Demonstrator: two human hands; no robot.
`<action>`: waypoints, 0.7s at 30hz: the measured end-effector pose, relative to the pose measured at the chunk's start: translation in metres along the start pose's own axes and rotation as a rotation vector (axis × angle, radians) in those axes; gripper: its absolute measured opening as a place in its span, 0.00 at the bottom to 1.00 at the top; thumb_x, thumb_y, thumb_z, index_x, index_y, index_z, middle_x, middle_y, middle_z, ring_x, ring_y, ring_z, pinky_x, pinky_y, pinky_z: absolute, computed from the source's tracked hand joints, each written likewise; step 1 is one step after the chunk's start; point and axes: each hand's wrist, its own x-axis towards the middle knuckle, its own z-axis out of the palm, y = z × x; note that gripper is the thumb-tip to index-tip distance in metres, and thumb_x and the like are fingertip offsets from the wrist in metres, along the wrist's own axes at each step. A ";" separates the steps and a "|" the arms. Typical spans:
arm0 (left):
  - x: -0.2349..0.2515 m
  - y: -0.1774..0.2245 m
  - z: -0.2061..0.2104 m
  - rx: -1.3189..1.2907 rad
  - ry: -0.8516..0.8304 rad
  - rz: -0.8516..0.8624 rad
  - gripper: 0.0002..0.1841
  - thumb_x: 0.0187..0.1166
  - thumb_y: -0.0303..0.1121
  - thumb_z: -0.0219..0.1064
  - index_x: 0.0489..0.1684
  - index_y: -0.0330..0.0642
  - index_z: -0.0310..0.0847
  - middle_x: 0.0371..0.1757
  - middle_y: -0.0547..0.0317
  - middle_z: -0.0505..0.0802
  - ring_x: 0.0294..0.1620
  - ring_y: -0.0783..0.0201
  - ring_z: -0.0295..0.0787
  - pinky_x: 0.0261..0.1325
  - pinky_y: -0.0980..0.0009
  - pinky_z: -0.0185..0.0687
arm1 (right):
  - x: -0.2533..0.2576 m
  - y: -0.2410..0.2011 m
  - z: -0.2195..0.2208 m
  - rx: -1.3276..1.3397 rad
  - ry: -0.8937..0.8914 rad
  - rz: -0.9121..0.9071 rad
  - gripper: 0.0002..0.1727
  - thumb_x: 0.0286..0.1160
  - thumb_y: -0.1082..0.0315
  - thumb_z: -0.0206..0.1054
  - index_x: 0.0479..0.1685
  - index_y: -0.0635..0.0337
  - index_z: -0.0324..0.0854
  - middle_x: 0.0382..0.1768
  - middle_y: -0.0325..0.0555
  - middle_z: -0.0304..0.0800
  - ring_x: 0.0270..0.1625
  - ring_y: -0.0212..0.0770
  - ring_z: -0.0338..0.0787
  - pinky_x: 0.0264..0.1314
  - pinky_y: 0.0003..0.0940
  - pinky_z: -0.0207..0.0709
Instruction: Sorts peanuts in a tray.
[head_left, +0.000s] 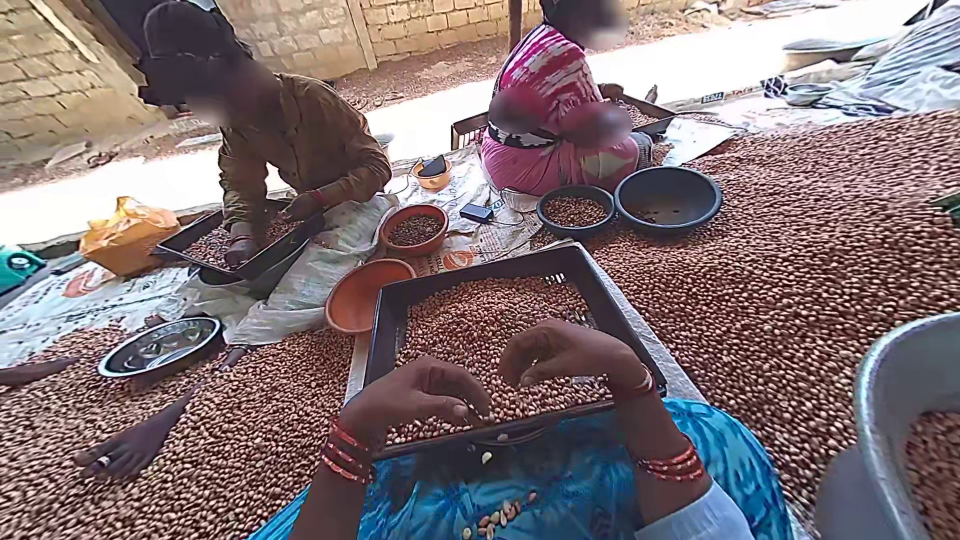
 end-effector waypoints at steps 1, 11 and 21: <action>-0.005 0.004 -0.003 0.057 0.104 -0.081 0.11 0.83 0.27 0.64 0.59 0.39 0.86 0.49 0.63 0.97 0.46 0.69 0.97 0.52 0.71 0.94 | -0.004 -0.001 -0.003 -0.076 0.064 0.036 0.15 0.79 0.73 0.69 0.61 0.67 0.84 0.54 0.42 0.94 0.53 0.28 0.93 0.60 0.27 0.87; 0.042 -0.026 0.019 0.753 0.194 -0.851 0.28 0.75 0.44 0.77 0.60 0.26 0.80 0.55 0.32 0.90 0.59 0.37 0.88 0.66 0.37 0.78 | 0.004 0.030 -0.001 -0.683 0.051 0.912 0.35 0.69 0.60 0.81 0.75 0.64 0.75 0.64 0.70 0.85 0.69 0.71 0.84 0.68 0.75 0.72; 0.088 -0.020 0.048 0.470 0.804 -0.086 0.16 0.82 0.25 0.64 0.67 0.39 0.83 0.65 0.48 0.89 0.46 0.62 0.94 0.51 0.65 0.92 | -0.011 0.018 -0.017 -0.423 0.230 0.465 0.24 0.75 0.74 0.71 0.71 0.70 0.78 0.62 0.65 0.87 0.58 0.56 0.90 0.64 0.57 0.80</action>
